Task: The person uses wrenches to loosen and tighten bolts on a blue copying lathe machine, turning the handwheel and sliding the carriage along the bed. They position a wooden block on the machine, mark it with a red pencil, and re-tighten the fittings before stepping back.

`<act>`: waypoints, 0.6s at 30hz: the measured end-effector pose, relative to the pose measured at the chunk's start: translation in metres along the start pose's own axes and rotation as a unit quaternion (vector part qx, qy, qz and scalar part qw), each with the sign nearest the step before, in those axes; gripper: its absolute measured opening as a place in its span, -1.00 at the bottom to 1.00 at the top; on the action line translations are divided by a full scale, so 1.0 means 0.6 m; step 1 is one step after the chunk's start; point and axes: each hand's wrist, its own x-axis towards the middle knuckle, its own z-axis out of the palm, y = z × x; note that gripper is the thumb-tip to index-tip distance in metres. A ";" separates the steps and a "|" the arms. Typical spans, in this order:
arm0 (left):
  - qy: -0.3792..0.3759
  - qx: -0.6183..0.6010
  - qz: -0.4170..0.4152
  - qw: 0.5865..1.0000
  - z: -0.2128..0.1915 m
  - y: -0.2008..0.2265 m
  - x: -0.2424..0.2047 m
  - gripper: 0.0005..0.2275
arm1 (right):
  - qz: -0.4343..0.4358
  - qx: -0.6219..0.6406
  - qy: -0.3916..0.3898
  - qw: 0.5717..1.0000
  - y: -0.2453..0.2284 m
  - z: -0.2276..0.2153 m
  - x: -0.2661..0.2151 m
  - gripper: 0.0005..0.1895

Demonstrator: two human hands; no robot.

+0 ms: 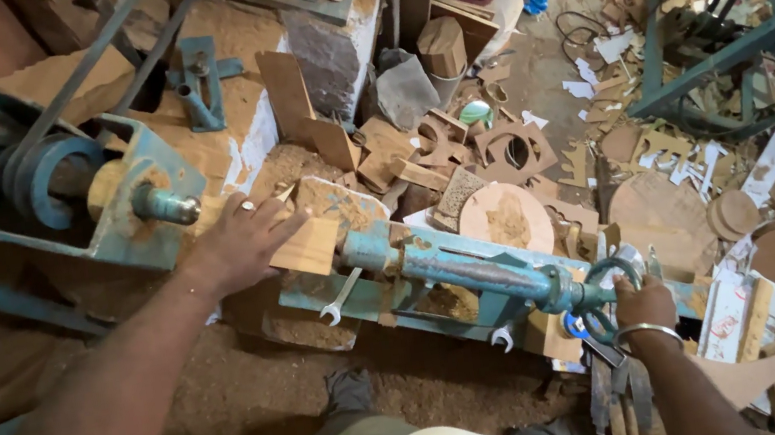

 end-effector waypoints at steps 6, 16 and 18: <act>0.067 0.020 0.051 0.996 0.075 -0.028 -0.001 -0.31 | 0.002 -0.001 -0.009 1.000 -0.004 -0.003 0.001 -0.47; 0.069 -0.007 0.011 0.998 0.087 -0.029 0.005 -0.28 | -0.001 0.016 -0.025 1.000 -0.016 -0.019 -0.011 -0.50; 0.098 -0.031 0.013 0.995 0.099 -0.032 0.003 -0.34 | 0.010 0.034 -0.030 0.999 -0.013 -0.016 -0.012 -0.51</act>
